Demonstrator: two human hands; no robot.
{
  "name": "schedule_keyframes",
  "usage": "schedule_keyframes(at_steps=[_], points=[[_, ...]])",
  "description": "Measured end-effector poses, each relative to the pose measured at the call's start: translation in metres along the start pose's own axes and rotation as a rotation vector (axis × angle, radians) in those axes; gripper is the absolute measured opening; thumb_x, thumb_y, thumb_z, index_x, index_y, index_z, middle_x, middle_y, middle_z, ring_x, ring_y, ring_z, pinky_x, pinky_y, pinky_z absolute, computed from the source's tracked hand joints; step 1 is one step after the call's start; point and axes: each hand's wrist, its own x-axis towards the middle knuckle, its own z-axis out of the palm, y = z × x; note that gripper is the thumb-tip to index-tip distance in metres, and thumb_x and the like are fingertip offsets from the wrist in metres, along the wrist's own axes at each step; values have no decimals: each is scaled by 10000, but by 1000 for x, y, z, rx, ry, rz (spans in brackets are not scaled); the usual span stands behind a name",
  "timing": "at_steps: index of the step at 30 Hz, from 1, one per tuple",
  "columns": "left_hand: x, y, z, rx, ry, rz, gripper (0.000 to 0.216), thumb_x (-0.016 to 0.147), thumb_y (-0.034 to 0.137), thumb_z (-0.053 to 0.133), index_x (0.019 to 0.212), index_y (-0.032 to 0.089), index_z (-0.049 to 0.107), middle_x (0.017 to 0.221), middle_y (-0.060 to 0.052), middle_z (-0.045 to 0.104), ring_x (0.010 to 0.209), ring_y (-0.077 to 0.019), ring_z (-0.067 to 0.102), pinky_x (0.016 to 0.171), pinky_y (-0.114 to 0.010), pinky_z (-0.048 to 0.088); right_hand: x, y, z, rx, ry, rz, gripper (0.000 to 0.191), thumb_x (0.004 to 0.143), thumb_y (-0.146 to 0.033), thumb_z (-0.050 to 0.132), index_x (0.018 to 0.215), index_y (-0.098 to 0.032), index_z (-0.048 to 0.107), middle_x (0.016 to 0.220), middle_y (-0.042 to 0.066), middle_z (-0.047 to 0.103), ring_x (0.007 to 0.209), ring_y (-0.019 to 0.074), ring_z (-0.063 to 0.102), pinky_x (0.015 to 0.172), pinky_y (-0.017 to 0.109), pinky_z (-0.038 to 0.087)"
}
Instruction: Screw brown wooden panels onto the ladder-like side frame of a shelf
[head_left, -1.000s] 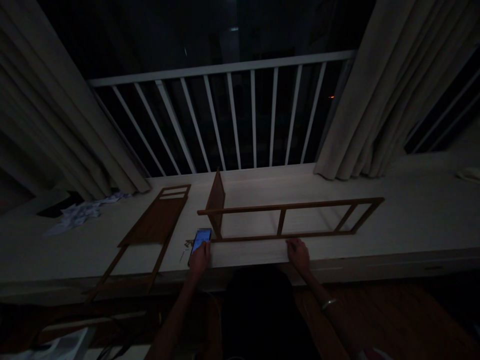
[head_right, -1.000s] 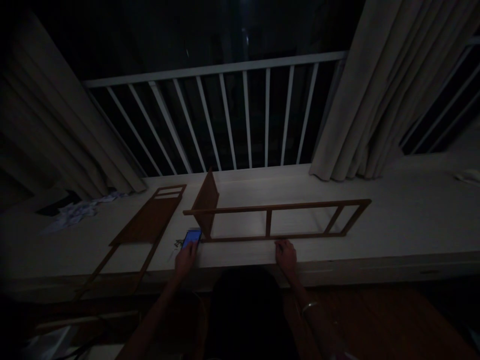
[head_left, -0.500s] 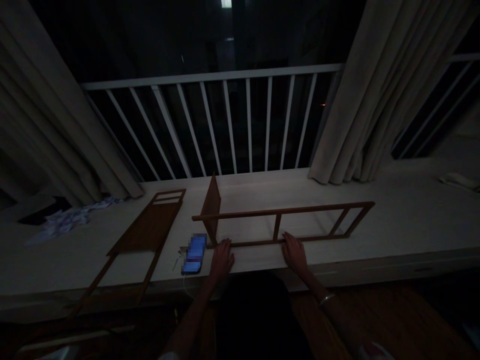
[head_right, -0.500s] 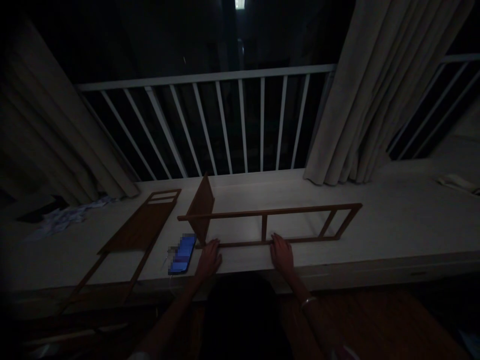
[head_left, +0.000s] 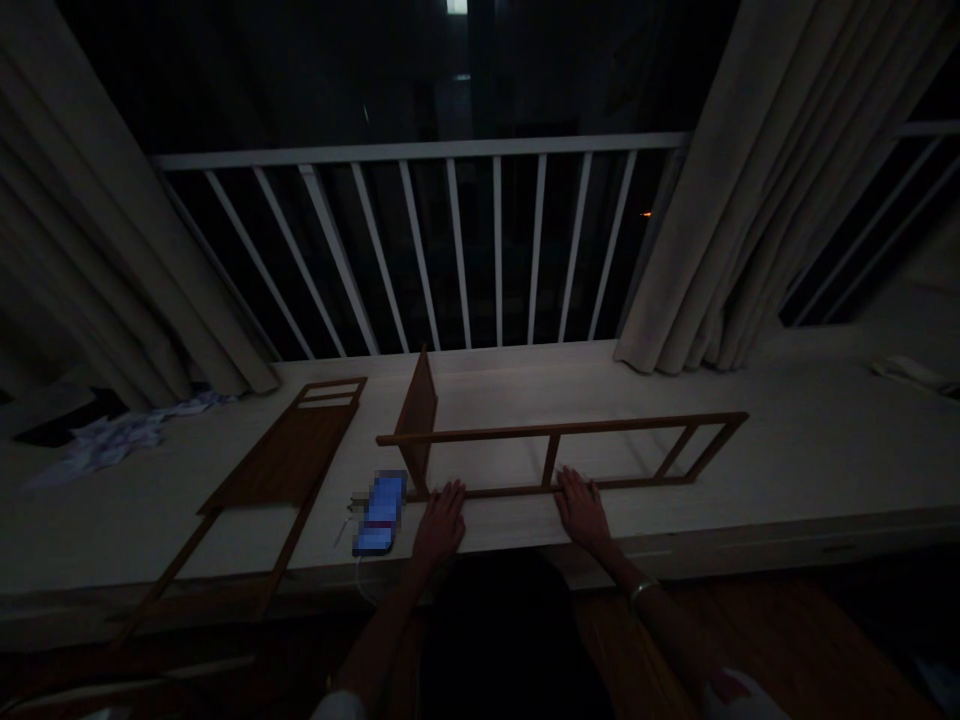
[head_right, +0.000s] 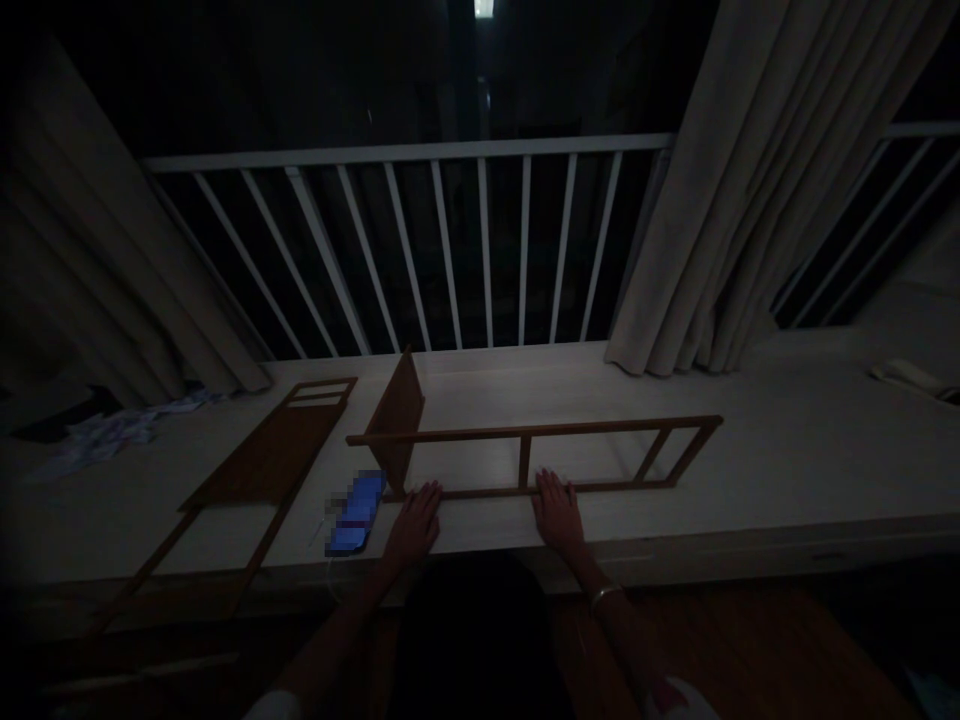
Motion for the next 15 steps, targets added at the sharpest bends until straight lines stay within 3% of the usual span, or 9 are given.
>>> schedule_keyframes(at_steps=[15], points=[[4,-1,4,-35,-10,-18,579,775,167,352,1335,131,209,1406,-86,206,1304,-202,139,1058,-431,139,2,0,2,17,13,13,465,850,-292,284,1303,-192,308,1343,76,354,1247,219,266,1011,461,80]])
